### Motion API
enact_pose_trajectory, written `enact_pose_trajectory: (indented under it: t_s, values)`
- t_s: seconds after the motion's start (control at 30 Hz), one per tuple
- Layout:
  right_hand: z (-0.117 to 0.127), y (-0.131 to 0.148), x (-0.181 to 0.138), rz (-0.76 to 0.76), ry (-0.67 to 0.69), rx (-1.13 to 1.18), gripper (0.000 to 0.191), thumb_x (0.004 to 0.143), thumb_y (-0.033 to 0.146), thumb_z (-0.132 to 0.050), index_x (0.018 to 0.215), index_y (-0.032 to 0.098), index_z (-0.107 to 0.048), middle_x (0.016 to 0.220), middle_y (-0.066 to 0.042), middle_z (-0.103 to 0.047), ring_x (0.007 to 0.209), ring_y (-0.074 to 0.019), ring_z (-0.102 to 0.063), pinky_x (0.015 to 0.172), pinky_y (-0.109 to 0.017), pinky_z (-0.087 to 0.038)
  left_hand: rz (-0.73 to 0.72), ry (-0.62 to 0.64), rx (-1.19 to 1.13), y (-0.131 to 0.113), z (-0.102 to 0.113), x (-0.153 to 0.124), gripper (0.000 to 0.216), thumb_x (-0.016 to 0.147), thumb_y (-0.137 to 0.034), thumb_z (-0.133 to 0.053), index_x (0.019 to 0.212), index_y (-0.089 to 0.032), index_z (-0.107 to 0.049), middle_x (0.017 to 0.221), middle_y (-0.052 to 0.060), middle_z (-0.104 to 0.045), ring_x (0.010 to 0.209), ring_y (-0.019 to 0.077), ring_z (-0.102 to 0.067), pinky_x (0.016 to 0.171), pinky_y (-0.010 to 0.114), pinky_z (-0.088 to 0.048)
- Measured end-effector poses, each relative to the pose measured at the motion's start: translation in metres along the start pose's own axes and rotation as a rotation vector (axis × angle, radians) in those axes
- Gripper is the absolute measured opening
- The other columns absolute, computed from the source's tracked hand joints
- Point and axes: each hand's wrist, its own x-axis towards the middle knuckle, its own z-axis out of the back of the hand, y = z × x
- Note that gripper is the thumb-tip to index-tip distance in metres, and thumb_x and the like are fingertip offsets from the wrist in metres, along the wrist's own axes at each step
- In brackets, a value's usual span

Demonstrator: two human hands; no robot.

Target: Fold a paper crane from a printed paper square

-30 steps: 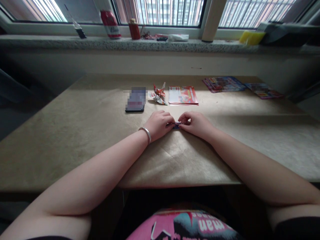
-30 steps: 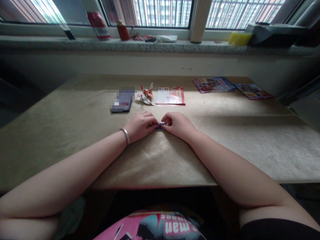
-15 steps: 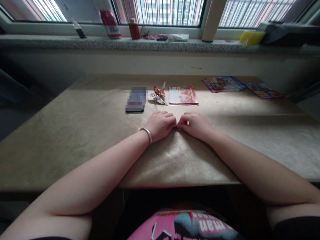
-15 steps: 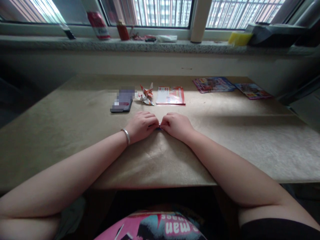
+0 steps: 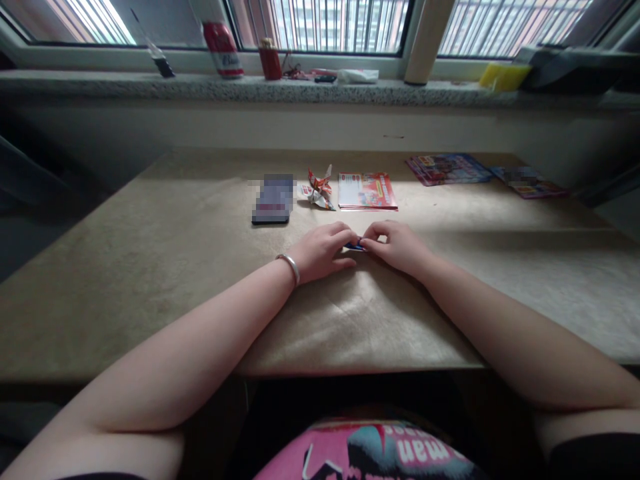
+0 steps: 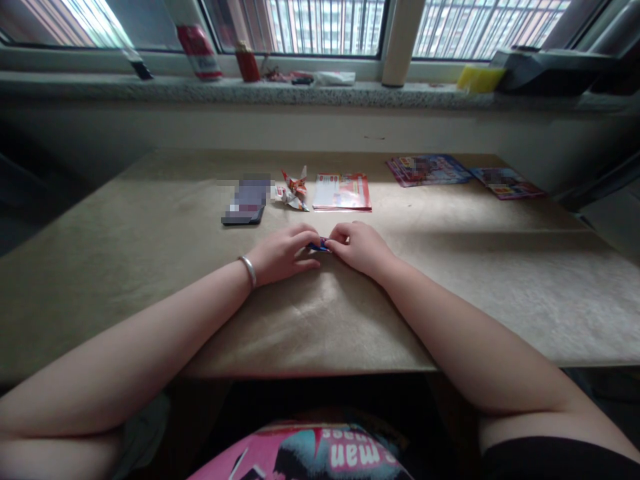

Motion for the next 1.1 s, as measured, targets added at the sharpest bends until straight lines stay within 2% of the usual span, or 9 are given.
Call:
enact_pose_trajectory:
  t_s: [0.1, 0.23, 0.4, 0.63, 0.87, 1.1]
  values:
    - [0.001, -0.002, 0.001, -0.117, 0.057, 0.203, 0.020, 0.080, 0.038, -0.062, 0.081, 0.018, -0.067, 0.065, 0.000, -0.066, 0.062, -0.0138, -0.057, 0.060, -0.026, -0.040, -0.048, -0.033, -0.063, 0.002, -0.002, 0.001, 0.017, 0.086, -0.024, -0.062, 0.102, -0.019, -0.063, 0.107, 0.007, -0.063, 0.089, 0.0151, -0.061, 0.079, 0.027, -0.049]
    - [0.000, -0.008, 0.004, -0.165, 0.162, 0.297, 0.032, 0.077, 0.048, -0.062, 0.072, 0.017, -0.065, 0.060, 0.000, -0.062, 0.055, -0.0123, -0.051, 0.053, -0.025, -0.036, -0.016, -0.045, -0.079, 0.006, -0.001, 0.001, 0.013, 0.090, -0.028, -0.057, 0.089, -0.018, -0.065, 0.091, 0.005, -0.068, 0.083, 0.0155, -0.062, 0.078, 0.029, -0.049]
    - [-0.001, -0.010, 0.006, -0.131, 0.176, 0.216, 0.035, 0.082, 0.047, -0.053, 0.071, 0.017, -0.067, 0.057, 0.001, -0.059, 0.053, -0.0116, -0.048, 0.052, -0.025, -0.034, -0.026, -0.108, -0.133, 0.006, 0.000, 0.002, 0.020, 0.093, -0.029, -0.051, 0.082, -0.018, -0.063, 0.100, 0.007, -0.068, 0.093, 0.0158, -0.062, 0.085, 0.030, -0.049]
    - [-0.001, -0.004, 0.004, -0.031, 0.087, -0.045, 0.026, 0.084, 0.040, -0.056, 0.077, 0.020, -0.072, 0.064, 0.000, -0.065, 0.062, -0.0133, -0.053, 0.058, -0.025, -0.034, -0.021, -0.113, 0.021, 0.007, -0.003, 0.002, 0.016, 0.091, -0.026, -0.051, 0.083, -0.017, -0.061, 0.096, 0.008, -0.064, 0.091, 0.0176, -0.058, 0.084, 0.031, -0.048]
    - [-0.005, -0.009, 0.007, -0.022, 0.058, -0.018, 0.020, 0.083, 0.034, -0.060, 0.079, 0.020, -0.072, 0.059, 0.001, -0.062, 0.056, -0.0118, -0.050, 0.056, -0.025, -0.034, -0.099, -0.082, 0.179, 0.004, -0.001, 0.004, 0.025, 0.094, -0.040, -0.052, 0.095, -0.018, -0.065, 0.095, 0.007, -0.066, 0.089, 0.0191, -0.056, 0.085, 0.033, -0.044]
    - [-0.007, -0.012, 0.010, -0.019, 0.056, -0.046, 0.019, 0.082, 0.037, -0.062, 0.081, 0.021, -0.072, 0.058, 0.003, -0.059, 0.053, -0.0110, -0.047, 0.054, -0.025, -0.032, -0.119, -0.032, 0.248, 0.007, -0.005, 0.004, 0.019, 0.094, -0.028, -0.050, 0.092, -0.020, -0.068, 0.088, 0.006, -0.068, 0.084, 0.0186, -0.057, 0.077, 0.031, -0.043]
